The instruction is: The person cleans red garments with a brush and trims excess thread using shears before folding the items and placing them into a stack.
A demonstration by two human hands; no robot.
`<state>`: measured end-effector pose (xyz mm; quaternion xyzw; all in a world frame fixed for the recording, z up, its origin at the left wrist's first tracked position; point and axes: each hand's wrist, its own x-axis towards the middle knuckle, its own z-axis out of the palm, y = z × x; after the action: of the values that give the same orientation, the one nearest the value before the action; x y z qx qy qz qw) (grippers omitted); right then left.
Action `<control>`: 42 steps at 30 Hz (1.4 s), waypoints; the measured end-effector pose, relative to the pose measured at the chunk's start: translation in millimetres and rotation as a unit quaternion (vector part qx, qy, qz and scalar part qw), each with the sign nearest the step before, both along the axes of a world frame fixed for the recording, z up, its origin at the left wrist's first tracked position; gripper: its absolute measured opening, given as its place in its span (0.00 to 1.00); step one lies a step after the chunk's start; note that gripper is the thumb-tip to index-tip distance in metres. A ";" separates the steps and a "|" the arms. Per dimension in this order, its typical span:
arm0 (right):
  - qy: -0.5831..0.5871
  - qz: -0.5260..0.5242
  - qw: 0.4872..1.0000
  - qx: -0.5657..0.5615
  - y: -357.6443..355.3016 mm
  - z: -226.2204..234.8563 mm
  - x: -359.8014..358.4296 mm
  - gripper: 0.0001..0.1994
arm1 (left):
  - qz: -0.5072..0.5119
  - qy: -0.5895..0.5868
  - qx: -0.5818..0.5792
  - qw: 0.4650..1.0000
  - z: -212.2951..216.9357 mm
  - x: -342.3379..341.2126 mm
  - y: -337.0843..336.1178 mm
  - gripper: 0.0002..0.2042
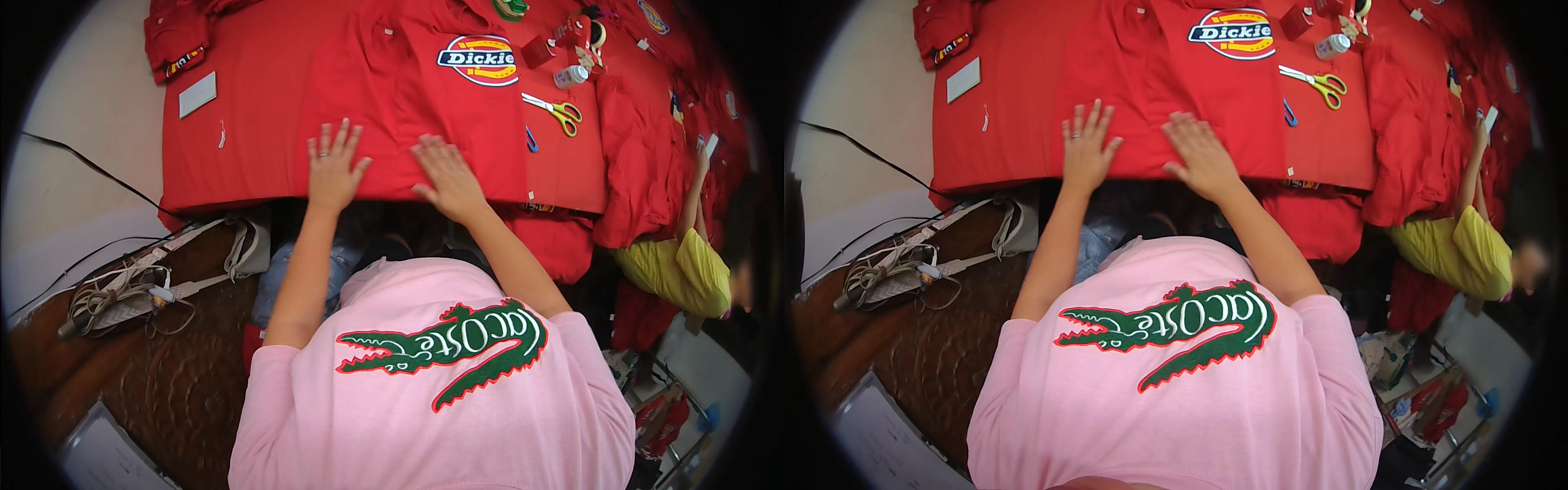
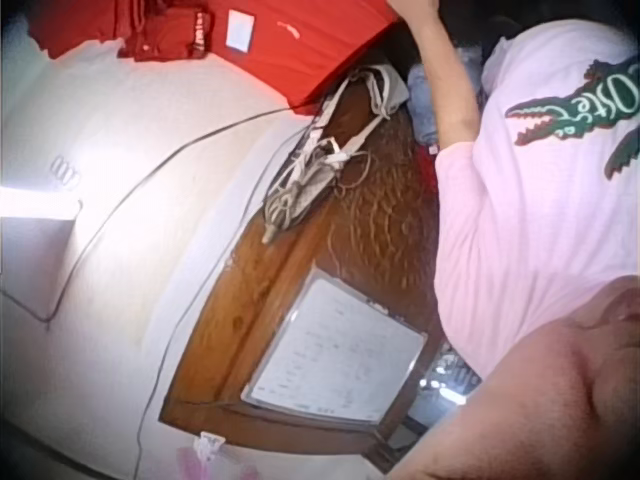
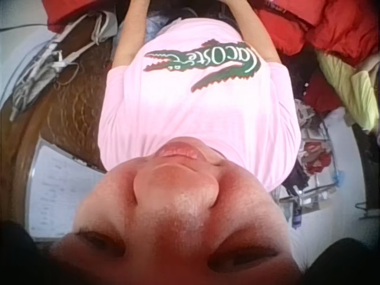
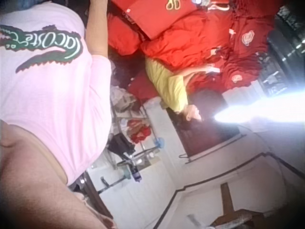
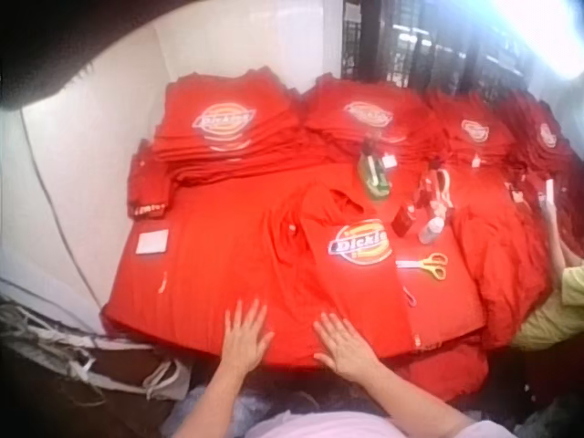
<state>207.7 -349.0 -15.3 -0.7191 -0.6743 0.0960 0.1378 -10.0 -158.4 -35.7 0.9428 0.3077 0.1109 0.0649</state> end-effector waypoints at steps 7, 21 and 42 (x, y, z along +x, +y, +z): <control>-0.039 -0.173 0.984 0.015 -32.9 -6.2 58.3 0.37 | 0.199 0.050 0.026 0.978 -20.5 -66.2 74.1 0.35; 0.308 -0.324 0.861 0.241 173.5 59.6 163.8 0.12 | 0.106 -0.237 -0.166 0.951 42.6 111.3 165.9 0.23; 0.201 -0.193 0.958 0.069 300.1 15.4 144.1 0.09 | -0.104 -0.018 -0.086 0.991 20.0 213.8 238.1 0.37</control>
<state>351.9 -48.9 0.1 -0.7902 -0.4862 0.1634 0.3353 203.8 79.8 -15.7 0.9583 0.2154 0.0934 0.1626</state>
